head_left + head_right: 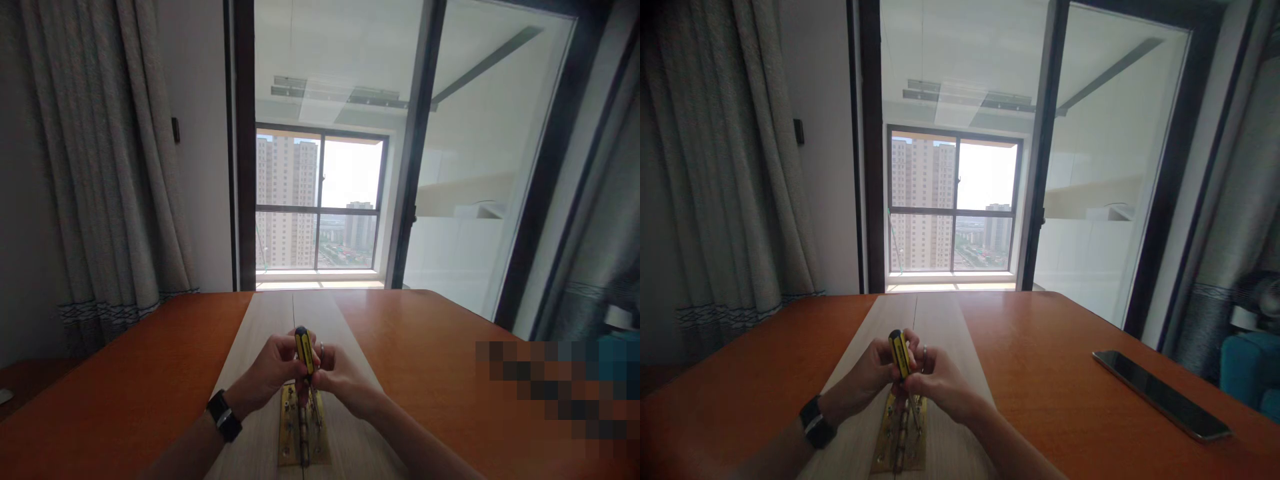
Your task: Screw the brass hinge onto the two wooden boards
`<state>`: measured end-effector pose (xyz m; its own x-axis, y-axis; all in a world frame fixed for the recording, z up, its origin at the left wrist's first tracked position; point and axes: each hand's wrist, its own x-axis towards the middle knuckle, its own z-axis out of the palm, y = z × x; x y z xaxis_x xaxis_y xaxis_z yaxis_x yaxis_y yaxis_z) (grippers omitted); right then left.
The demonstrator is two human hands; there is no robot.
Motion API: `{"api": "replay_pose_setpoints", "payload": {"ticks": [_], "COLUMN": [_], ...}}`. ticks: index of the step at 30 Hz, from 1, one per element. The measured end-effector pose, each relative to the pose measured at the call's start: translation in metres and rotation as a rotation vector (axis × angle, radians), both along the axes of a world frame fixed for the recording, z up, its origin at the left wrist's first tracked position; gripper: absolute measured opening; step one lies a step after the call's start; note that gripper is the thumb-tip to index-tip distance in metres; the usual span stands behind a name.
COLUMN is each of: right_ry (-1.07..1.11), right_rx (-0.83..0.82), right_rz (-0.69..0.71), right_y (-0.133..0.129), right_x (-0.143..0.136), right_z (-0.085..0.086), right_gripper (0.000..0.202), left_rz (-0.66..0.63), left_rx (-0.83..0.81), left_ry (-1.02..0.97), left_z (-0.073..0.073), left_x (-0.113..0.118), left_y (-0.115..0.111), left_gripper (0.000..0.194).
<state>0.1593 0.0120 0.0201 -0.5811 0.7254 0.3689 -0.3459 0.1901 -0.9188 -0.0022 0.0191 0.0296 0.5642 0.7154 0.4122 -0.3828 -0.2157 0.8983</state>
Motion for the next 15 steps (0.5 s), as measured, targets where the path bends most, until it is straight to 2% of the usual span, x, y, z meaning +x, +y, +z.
{"api": "replay_pose_setpoints", "payload": {"ticks": [7, 12, 15], "right_ry": [0.026, -0.023, -0.019], "right_rx": [-0.064, -0.013, 0.029], "right_rz": [-0.038, -0.089, -0.051], "right_y": [0.0015, -0.0003, -0.0021], "right_x": [-0.0005, 0.0005, 0.0014], "right_z": [0.0003, 0.0033, 0.0073], "right_gripper": [0.050, 0.039, 0.040], "left_rz": [0.076, -0.024, -0.053], "left_rx": [0.107, 0.060, 0.008], "left_ry": [0.003, -0.009, -0.023], "left_z": [0.0057, 0.0011, -0.0001], "left_x": [0.0011, -0.0006, -0.0010], "left_y": [-0.0004, 0.0023, 0.0013], "left_gripper": [0.041, 0.039, 0.044]}}
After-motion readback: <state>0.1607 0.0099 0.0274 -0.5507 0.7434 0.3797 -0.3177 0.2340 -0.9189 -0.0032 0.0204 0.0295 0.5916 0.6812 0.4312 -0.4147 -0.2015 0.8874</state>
